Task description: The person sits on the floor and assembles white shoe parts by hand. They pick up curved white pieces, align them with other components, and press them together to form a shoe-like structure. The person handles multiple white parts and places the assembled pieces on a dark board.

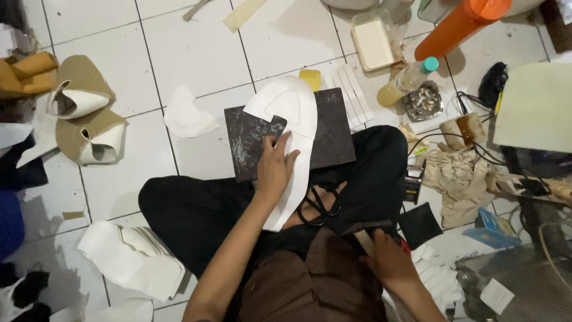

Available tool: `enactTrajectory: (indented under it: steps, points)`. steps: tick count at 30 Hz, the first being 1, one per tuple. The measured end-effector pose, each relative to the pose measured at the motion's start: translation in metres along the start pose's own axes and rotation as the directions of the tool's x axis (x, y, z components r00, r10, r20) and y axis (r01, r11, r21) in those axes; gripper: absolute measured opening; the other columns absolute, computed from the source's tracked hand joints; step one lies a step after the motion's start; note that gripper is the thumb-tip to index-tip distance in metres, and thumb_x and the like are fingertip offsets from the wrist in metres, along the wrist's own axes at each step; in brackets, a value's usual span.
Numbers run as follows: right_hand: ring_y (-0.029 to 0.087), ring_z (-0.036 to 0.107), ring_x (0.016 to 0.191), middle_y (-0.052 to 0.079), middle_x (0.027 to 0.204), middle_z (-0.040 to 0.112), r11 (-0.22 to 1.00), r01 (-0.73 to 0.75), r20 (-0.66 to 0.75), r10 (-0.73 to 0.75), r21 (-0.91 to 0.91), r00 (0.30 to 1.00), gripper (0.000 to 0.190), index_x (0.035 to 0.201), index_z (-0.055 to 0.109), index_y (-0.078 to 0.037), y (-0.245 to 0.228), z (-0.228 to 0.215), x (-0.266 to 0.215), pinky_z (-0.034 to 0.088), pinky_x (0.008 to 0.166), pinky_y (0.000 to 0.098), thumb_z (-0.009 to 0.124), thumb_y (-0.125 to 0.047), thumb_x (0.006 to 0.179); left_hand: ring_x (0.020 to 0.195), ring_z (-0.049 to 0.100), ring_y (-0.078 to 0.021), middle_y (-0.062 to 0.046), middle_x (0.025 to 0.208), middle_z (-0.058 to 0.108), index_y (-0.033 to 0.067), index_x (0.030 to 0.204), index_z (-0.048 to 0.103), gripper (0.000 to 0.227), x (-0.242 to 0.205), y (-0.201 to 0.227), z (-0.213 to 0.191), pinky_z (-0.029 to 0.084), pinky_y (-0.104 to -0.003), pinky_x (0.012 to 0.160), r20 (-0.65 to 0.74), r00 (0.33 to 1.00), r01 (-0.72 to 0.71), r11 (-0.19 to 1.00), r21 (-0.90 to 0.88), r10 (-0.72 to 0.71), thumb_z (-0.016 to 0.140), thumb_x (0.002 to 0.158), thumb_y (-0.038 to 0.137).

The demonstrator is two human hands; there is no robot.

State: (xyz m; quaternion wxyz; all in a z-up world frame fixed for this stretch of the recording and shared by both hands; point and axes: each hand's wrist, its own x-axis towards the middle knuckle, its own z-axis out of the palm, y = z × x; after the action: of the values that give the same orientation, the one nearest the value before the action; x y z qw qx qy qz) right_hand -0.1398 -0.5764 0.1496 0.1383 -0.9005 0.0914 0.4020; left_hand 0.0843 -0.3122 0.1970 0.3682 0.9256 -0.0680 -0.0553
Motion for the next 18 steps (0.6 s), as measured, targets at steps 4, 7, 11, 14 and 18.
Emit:
enactTrajectory:
  steps: [4, 7, 11, 14, 18]
  points:
    - [0.039, 0.066, 0.103, 0.018, 0.110, 0.065, 0.999, -0.038, -0.135, 0.043, 0.039, 0.990, 0.035, 0.117, 0.055, -0.005, -0.035, -0.076, -0.041, 0.053, 0.089, 0.0535, 0.046, -0.028, 0.092, 0.095, 0.057, -0.0342, -0.010, 0.104, 0.046, 0.0155, 0.116, 0.063, 0.034, -0.001, -0.033, 0.024, 0.049, -0.043, 0.080, -0.139, 0.983, -0.105, 0.986, 0.131, 0.123, 0.062, 0.090, 0.037]
    - [0.042, 0.065, 0.085, 0.020, 0.088, 0.065, 0.880, 0.322, -0.657, -0.015, 0.349, 0.753, 0.026, 0.112, 0.056, -0.009, -0.058, -0.092, -0.016, 0.052, 0.074, 0.0495, 0.043, -0.028, 0.099, 0.096, 0.056, -0.0321, -0.007, 0.103, 0.046, 0.0184, 0.115, 0.065, 0.037, 0.002, -0.042, 0.030, 0.047, -0.042, 0.082, -0.163, 0.982, -0.084, 0.995, 0.048, 0.091, 0.067, 0.086, 0.040]
    - [0.018, 0.056, 0.065, 0.008, 0.076, 0.061, 0.341, 0.593, -0.672, 0.198, 0.729, 0.713, 0.025, 0.099, 0.058, 0.002, -0.097, -0.073, 0.104, 0.047, 0.074, 0.0328, 0.045, -0.020, 0.098, 0.099, 0.054, -0.0327, -0.007, 0.105, 0.045, 0.0179, 0.115, 0.065, 0.037, 0.001, -0.045, 0.035, 0.045, -0.043, 0.086, -0.149, 0.988, -0.041, 0.999, -0.003, 0.040, 0.067, 0.086, 0.041]
    - [0.031, 0.063, 0.058, 0.010, 0.056, 0.060, 0.696, 0.620, -0.787, -0.129, 0.362, 0.604, 0.018, 0.092, 0.053, -0.011, -0.124, -0.102, 0.129, 0.048, 0.057, 0.0410, 0.042, -0.026, 0.093, 0.093, 0.056, -0.0366, -0.009, 0.100, 0.046, 0.0177, 0.113, 0.066, 0.037, 0.002, -0.046, 0.034, 0.046, -0.045, 0.082, -0.221, 0.971, -0.098, 0.995, -0.013, 0.093, 0.069, 0.084, 0.041]
    - [0.039, 0.065, 0.065, 0.022, 0.063, 0.062, 0.722, 0.591, -0.772, -0.126, 0.360, 0.624, 0.032, 0.090, 0.053, -0.003, -0.138, -0.103, 0.130, 0.048, 0.058, 0.0450, 0.038, -0.030, 0.097, 0.092, 0.057, -0.0346, -0.009, 0.099, 0.049, 0.0200, 0.112, 0.067, 0.038, 0.000, -0.047, 0.037, 0.047, -0.044, 0.080, -0.255, 0.962, -0.097, 0.995, 0.008, 0.096, 0.069, 0.082, 0.043]
